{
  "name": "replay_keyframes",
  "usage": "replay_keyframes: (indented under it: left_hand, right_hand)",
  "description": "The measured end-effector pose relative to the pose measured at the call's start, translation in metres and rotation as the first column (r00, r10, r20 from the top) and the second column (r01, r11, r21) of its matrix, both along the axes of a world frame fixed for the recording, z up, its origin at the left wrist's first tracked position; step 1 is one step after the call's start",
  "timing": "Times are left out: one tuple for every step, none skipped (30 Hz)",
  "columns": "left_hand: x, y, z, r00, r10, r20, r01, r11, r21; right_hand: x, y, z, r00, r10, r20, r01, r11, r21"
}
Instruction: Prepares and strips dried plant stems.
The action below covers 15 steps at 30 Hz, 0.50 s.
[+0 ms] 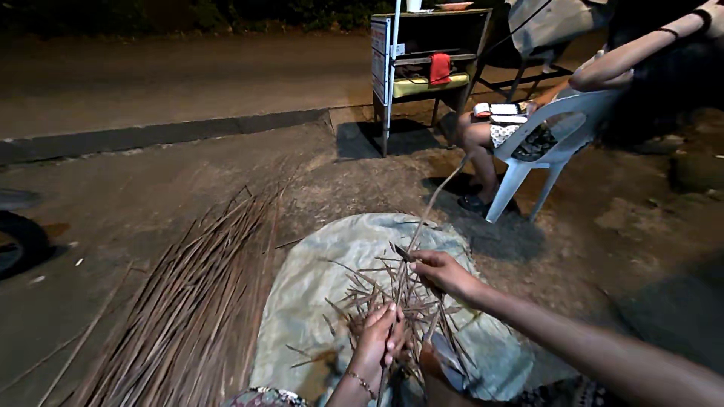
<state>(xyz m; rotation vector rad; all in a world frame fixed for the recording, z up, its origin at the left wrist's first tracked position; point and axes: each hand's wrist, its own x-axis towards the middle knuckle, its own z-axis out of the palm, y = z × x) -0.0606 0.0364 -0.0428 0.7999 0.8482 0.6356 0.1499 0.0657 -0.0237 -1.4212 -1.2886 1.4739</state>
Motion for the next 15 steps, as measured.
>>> replay_keyframes:
  left_hand:
    - [0.001, -0.002, 0.000, 1.000, 0.000, -0.001, 0.000, 1.000, -0.004]
    - [0.002, -0.003, 0.001, 1.000, -0.002, 0.003, 0.002, 1.000, -0.012]
    - [0.003, -0.003, 0.001, 1.000, -0.005, 0.009, 0.005, 1.000, -0.017]
    - [0.003, -0.004, 0.002, 1.000, -0.009, 0.017, 0.009, 1.000, -0.017]
    - [0.004, -0.004, 0.002, 1.000, -0.016, 0.026, 0.016, 1.000, -0.015]
    - [0.004, -0.004, 0.003, 0.999, -0.019, 0.030, 0.020, 1.000, -0.012]
    - [0.004, -0.004, 0.003, 0.999, -0.022, 0.032, 0.022, 1.000, -0.012]
    - [0.004, -0.004, 0.003, 0.999, -0.024, 0.030, 0.024, 1.000, -0.012]
    - [0.004, -0.003, 0.002, 0.999, -0.021, 0.025, 0.021, 1.000, -0.014]
    - [0.004, -0.002, 0.002, 1.000, -0.016, 0.013, 0.017, 1.000, -0.013]
    - [0.004, -0.002, 0.001, 1.000, -0.010, 0.001, 0.010, 1.000, -0.010]
    - [0.004, -0.001, 0.001, 1.000, -0.002, -0.010, 0.002, 1.000, -0.003]
    - [0.003, 0.000, 0.001, 1.000, 0.003, -0.011, -0.003, 1.000, 0.000]
    - [0.003, 0.001, 0.001, 1.000, 0.006, -0.007, -0.006, 1.000, 0.003]
    - [0.002, 0.001, 0.000, 1.000, 0.006, -0.001, -0.006, 1.000, 0.005]
  right_hand:
    - [0.004, 0.002, -0.002, 1.000, -0.017, 0.003, 0.017, 1.000, -0.001]
    - [0.009, 0.004, -0.003, 0.999, -0.042, -0.004, 0.042, 0.999, -0.003]
    - [0.014, 0.006, -0.003, 0.998, -0.064, -0.010, 0.064, 0.998, 0.001]
    - [0.019, 0.007, -0.004, 0.997, -0.073, -0.005, 0.073, 0.997, 0.013]
    - [0.025, 0.009, -0.003, 0.998, -0.069, -0.001, 0.069, 0.997, 0.026]
    - [0.030, 0.009, -0.002, 0.999, -0.039, 0.000, 0.039, 0.999, 0.029]
    - [0.034, 0.008, 0.000, 1.000, 0.027, -0.003, -0.027, 0.999, 0.021]
    - [0.037, 0.006, 0.002, 0.991, 0.133, -0.006, -0.133, 0.991, 0.001]
    - [0.036, 0.002, 0.004, 0.967, 0.253, -0.014, -0.253, 0.967, -0.022]
    - [0.032, -0.002, 0.004, 0.934, 0.356, -0.027, -0.357, 0.933, -0.036]
    - [0.026, -0.005, 0.004, 0.904, 0.425, -0.042, -0.427, 0.903, -0.047]
    - [0.019, -0.008, 0.002, 0.890, 0.453, -0.054, -0.455, 0.890, -0.042]
    - [0.014, -0.010, 0.001, 0.894, 0.444, -0.052, -0.446, 0.895, -0.020]
    - [0.010, -0.010, 0.000, 0.909, 0.415, -0.037, -0.415, 0.910, 0.003]
    - [0.009, -0.010, -0.001, 0.928, 0.372, -0.012, -0.372, 0.928, 0.025]
